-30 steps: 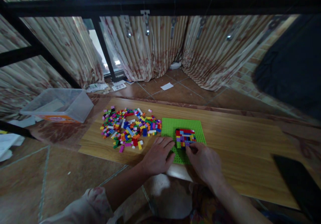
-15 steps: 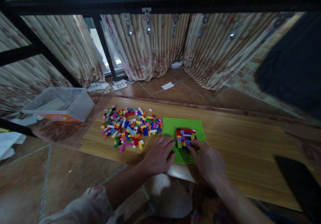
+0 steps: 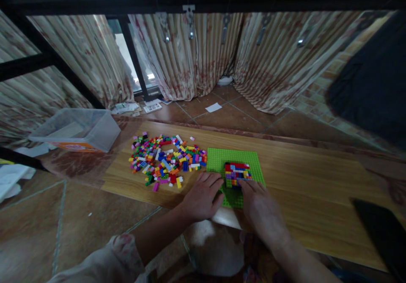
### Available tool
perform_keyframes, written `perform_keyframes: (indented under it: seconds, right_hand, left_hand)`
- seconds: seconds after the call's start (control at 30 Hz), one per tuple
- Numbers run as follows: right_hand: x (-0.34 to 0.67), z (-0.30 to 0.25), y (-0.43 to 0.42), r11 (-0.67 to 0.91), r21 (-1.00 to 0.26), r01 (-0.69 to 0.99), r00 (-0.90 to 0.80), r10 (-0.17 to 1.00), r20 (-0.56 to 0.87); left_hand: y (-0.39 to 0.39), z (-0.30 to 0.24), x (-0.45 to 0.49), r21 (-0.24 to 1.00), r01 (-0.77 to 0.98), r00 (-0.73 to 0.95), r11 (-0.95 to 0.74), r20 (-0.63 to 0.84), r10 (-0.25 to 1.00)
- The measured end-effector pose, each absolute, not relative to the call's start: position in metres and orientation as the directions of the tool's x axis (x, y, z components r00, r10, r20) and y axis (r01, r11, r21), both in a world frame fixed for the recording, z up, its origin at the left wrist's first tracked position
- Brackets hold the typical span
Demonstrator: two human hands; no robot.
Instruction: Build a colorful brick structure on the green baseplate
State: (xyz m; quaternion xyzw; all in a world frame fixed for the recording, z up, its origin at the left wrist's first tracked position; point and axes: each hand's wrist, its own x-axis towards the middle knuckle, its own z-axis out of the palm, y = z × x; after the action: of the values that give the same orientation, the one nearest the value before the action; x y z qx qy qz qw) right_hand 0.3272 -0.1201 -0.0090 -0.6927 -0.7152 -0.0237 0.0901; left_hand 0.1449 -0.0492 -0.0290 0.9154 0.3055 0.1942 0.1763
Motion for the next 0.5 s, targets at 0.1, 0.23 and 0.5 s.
perform_keyframes:
  seconds: [0.1, 0.23, 0.5]
  right_hand:
    - [0.323, -0.009, -0.123, 0.047, -0.002, 0.999, -0.047, 0.987, 0.151]
    - [0.320, -0.010, -0.126, 0.047, 0.058, 0.997, -0.056, 0.985, 0.164]
    - [0.313, -0.009, -0.125, 0.058, 0.098, 0.994, -0.072, 0.986, 0.147]
  left_hand:
    - [-0.049, -0.029, 0.145, 0.443, 0.485, 0.739, -0.754, 0.254, 0.625]
    - [-0.049, -0.030, 0.145, 0.444, 0.482, 0.737, -0.755, 0.261, 0.624]
    - [-0.049, -0.033, 0.145, 0.431, 0.485, 0.741, -0.761, 0.260, 0.620]
